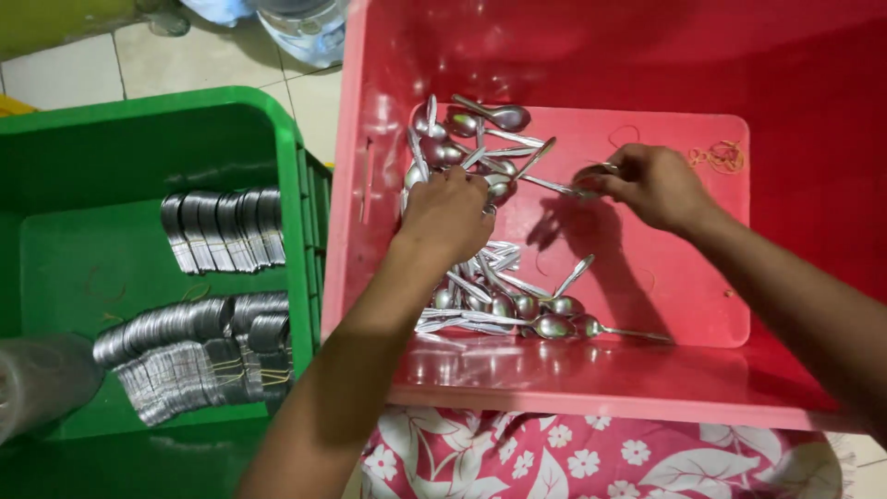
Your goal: Bundling metal spoons together using rubber bands.
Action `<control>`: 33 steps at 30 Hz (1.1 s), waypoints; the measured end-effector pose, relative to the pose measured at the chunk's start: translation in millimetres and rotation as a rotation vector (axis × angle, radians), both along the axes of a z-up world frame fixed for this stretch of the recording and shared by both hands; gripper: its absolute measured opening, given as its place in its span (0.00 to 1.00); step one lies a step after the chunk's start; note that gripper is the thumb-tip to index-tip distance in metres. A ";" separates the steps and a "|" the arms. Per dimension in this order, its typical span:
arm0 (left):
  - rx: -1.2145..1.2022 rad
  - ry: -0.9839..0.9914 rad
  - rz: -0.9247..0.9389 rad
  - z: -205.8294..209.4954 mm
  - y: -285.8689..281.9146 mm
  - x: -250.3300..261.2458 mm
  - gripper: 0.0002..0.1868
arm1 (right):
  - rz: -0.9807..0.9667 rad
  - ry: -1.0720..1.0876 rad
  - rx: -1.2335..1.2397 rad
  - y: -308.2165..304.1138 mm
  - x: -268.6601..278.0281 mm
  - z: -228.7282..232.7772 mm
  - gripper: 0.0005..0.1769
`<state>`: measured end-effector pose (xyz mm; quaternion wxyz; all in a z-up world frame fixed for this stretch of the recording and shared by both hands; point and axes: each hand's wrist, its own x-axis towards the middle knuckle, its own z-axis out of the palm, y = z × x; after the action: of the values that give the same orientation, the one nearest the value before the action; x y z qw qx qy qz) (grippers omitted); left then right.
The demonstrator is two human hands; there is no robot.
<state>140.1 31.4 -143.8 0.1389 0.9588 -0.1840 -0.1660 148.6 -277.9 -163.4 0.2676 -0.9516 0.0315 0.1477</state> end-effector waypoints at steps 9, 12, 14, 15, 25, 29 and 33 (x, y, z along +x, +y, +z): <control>-0.492 0.392 -0.079 58.0 -86.4 -14.7 0.28 | 0.033 -0.109 0.220 0.1 -50.5 103.0 0.11; -0.646 0.338 -0.067 62.5 -98.9 -21.9 0.17 | 0.052 -0.160 0.311 -1.5 -48.4 113.4 0.16; -0.686 0.272 -0.057 67.4 -101.0 -22.9 0.15 | 0.057 -0.177 0.345 -8.8 -49.8 119.8 0.23; -0.667 0.284 0.042 66.4 -102.6 -17.2 0.11 | 0.121 -0.230 0.420 -12.4 -47.9 124.4 0.19; -0.960 0.719 0.292 92.0 -111.4 -18.6 0.17 | 0.128 -0.074 0.865 -17.7 -40.5 113.7 0.15; -1.146 0.518 0.095 62.1 -109.6 -19.8 0.14 | 0.106 -0.128 0.752 -8.7 -41.5 124.7 0.11; -0.808 0.332 0.092 67.0 -92.0 -5.7 0.13 | 0.022 -0.341 0.640 -44.1 -36.2 107.6 0.03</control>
<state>134.4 -60.5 -76.8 0.5378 0.7949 -0.1666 -0.2261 112.4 -322.0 -55.9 0.5517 -0.8310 -0.0715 -0.0078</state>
